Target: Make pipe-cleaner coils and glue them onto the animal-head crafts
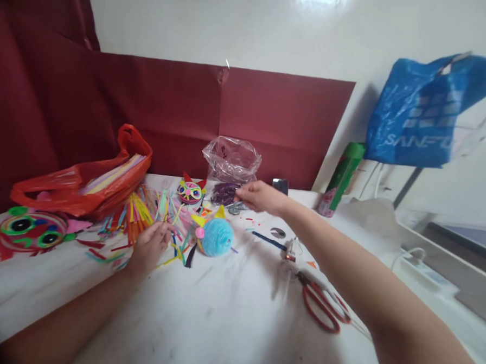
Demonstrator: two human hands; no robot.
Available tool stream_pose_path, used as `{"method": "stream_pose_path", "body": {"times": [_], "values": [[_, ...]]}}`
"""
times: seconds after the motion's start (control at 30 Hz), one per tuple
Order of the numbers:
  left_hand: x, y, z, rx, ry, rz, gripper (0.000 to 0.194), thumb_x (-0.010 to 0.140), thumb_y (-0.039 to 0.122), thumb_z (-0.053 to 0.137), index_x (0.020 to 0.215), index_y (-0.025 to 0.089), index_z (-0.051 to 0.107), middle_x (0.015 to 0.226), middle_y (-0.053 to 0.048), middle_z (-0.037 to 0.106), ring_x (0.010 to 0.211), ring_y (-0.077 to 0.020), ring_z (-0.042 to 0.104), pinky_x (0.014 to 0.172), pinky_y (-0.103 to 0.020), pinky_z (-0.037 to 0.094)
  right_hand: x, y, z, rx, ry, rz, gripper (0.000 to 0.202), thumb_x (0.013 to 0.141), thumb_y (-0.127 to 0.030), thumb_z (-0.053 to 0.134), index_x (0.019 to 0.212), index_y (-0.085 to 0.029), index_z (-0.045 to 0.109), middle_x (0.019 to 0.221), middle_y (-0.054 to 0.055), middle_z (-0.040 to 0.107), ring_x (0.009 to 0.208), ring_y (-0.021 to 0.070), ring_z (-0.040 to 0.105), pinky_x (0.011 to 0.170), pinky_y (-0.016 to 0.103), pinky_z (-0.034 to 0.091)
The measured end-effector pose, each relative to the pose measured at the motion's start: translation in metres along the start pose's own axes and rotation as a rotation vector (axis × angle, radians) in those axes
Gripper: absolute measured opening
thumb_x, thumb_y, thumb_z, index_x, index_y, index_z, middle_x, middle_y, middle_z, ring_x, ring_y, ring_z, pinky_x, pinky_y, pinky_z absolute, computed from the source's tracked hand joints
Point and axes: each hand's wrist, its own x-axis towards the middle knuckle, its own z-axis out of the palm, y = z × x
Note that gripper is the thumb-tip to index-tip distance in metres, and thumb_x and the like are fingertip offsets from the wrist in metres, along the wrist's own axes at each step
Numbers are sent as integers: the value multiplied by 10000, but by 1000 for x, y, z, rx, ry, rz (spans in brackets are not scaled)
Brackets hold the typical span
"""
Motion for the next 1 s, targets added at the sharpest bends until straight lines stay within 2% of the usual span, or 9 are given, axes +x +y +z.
{"method": "stream_pose_path", "body": {"times": [0.13,0.23,0.33,0.4,0.47,0.57,0.63,0.77,1.0], "values": [[-25,41,22,-196,-286,-110,304,768,453,519,782,152,548,577,52,434,394,-32,306,383,-180,238,-61,23,61,-233,-322,-93,379,821,-445,494,673,-128,638,605,12,568,541,93,459,539,216,371],[-38,56,42,-173,-469,-211,282,732,411,562,746,130,555,580,46,444,386,-19,306,377,-174,208,-87,36,99,-326,-463,-104,396,860,-426,432,683,-137,636,580,12,565,517,92,441,509,211,341],[-45,61,59,-164,-537,-312,276,723,402,561,760,129,556,544,67,398,366,-5,222,373,-172,119,-95,45,110,-376,-284,-138,274,816,-374,514,718,-148,635,629,25,587,551,110,459,536,230,346],[-48,63,67,-142,-557,-343,282,725,415,549,766,136,553,525,78,373,360,-6,190,374,-178,94,-95,46,106,-178,-98,-110,213,798,-343,537,849,-155,621,684,27,600,590,121,492,571,241,376],[-51,63,76,-111,-563,-346,291,724,428,537,766,141,551,515,81,366,361,-13,187,372,-184,99,-97,45,100,162,16,-44,304,809,-383,518,1008,-156,551,699,16,594,587,121,512,582,252,407],[-56,62,89,-26,-575,-322,273,721,418,527,703,146,535,489,82,350,372,-26,201,372,-190,125,-104,42,96,546,45,0,473,779,-506,537,1090,-155,467,693,4,590,578,125,535,598,276,437],[-60,60,98,27,-594,-281,272,729,404,516,626,153,498,472,78,338,385,-34,225,380,-190,150,-111,41,97,624,54,17,471,739,-557,566,983,-159,505,643,-10,576,556,119,525,589,272,431],[-68,54,109,89,-663,-225,264,752,389,496,665,146,551,470,68,365,406,-50,269,393,-191,186,-123,46,99,558,157,42,407,741,-577,547,681,-178,501,541,-38,502,496,91,443,524,234,374],[-79,46,108,12,-712,-345,332,777,472,488,738,147,545,435,95,288,368,-43,210,370,-190,152,-133,48,95,227,227,8,380,881,-390,389,560,-190,425,511,-46,403,508,96,384,529,224,330]]}}
